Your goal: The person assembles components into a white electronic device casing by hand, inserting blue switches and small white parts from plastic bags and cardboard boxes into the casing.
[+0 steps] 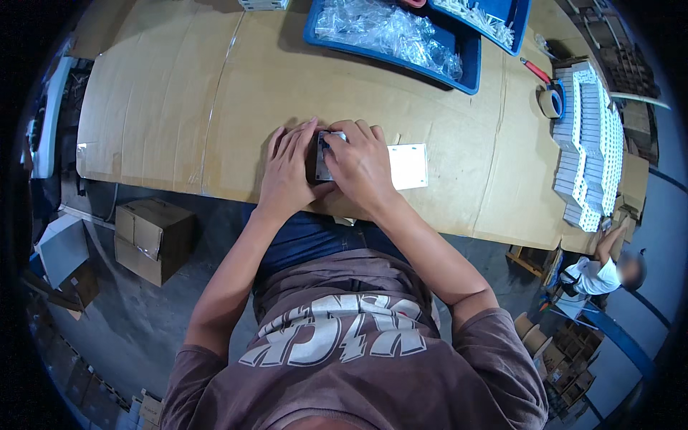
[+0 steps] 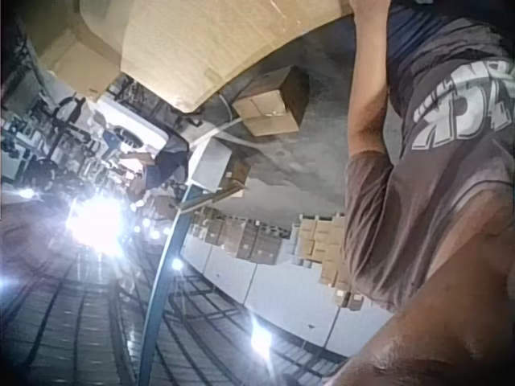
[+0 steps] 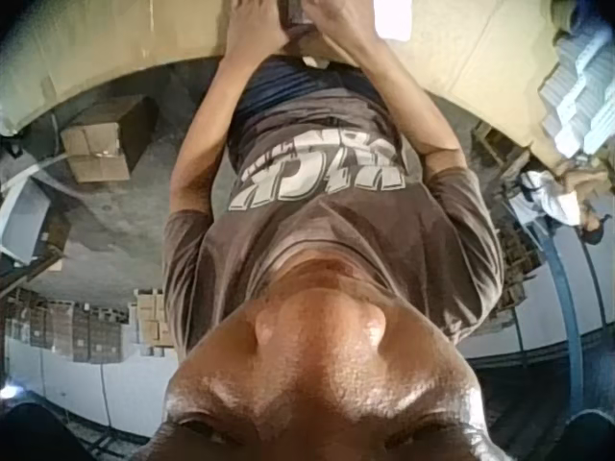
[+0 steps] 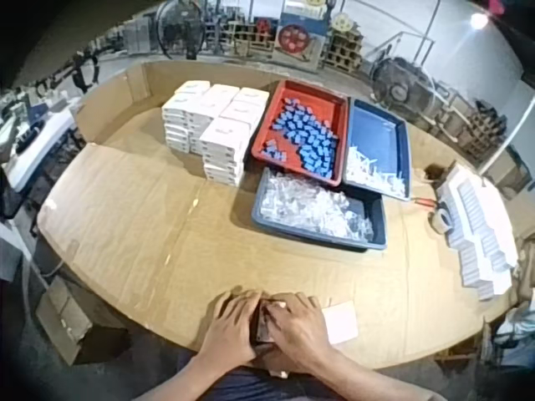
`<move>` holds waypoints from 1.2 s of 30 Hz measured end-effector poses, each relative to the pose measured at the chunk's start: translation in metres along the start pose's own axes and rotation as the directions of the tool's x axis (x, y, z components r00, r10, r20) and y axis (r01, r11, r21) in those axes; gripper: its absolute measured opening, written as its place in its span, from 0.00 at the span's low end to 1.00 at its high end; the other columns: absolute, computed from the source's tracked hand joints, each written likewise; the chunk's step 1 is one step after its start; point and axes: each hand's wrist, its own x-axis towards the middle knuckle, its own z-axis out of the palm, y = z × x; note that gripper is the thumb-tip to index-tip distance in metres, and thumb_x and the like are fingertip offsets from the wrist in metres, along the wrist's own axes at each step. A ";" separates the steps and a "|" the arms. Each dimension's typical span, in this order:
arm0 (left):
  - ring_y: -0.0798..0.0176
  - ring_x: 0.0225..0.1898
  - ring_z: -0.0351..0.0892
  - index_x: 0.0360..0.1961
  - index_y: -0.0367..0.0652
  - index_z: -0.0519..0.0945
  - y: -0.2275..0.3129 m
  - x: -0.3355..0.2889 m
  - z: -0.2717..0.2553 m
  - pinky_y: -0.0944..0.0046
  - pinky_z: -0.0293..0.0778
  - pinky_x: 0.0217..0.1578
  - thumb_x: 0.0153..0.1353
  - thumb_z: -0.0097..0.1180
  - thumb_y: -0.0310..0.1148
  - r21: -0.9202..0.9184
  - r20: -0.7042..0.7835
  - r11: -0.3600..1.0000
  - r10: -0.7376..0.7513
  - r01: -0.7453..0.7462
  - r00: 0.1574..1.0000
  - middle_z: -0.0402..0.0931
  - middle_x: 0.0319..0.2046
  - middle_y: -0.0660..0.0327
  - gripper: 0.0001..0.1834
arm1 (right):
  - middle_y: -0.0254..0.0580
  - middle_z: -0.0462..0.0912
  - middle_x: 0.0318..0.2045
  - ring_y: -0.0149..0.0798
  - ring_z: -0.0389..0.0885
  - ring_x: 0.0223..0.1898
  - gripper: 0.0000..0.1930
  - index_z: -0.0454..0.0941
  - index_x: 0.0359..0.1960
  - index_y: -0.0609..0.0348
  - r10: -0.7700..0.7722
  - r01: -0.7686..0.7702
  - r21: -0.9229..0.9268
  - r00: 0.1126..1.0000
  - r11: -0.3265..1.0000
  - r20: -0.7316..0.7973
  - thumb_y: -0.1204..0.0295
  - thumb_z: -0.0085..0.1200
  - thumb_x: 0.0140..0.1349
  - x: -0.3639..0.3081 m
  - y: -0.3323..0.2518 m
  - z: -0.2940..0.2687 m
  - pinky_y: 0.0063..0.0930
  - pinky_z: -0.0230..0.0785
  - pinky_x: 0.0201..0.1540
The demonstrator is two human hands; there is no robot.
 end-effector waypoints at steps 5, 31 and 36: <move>0.53 0.71 0.68 0.76 0.41 0.58 0.001 -0.001 0.000 0.42 0.51 0.76 0.43 0.79 0.54 -0.013 0.000 1.000 -0.012 0.012 1.000 0.70 0.67 0.52 0.63 | 0.40 0.85 0.44 0.45 0.81 0.47 0.11 0.86 0.41 0.58 -0.043 0.043 -0.003 0.998 0.999 0.035 0.73 0.64 0.55 0.003 0.003 -0.001 0.41 0.68 0.50; 0.46 0.69 0.67 0.65 0.41 0.73 0.004 -0.001 -0.003 0.43 0.59 0.73 0.44 0.80 0.52 0.051 -0.060 0.998 0.027 -0.024 0.998 0.71 0.64 0.53 0.49 | 0.44 0.82 0.49 0.49 0.84 0.46 0.26 0.80 0.47 0.62 0.722 -0.688 -0.248 0.688 0.682 0.079 0.55 0.74 0.56 -0.089 0.065 -0.075 0.42 0.78 0.48; 0.48 0.66 0.71 0.68 0.39 0.72 0.005 -0.005 0.000 0.48 0.65 0.70 0.46 0.81 0.50 -0.202 -0.088 0.979 -0.055 0.036 0.995 0.70 0.63 0.51 0.50 | 0.43 0.82 0.38 0.36 0.82 0.39 0.19 0.76 0.45 0.63 0.727 -0.734 0.287 0.670 0.616 0.153 0.67 0.71 0.60 -0.094 0.076 -0.068 0.31 0.75 0.42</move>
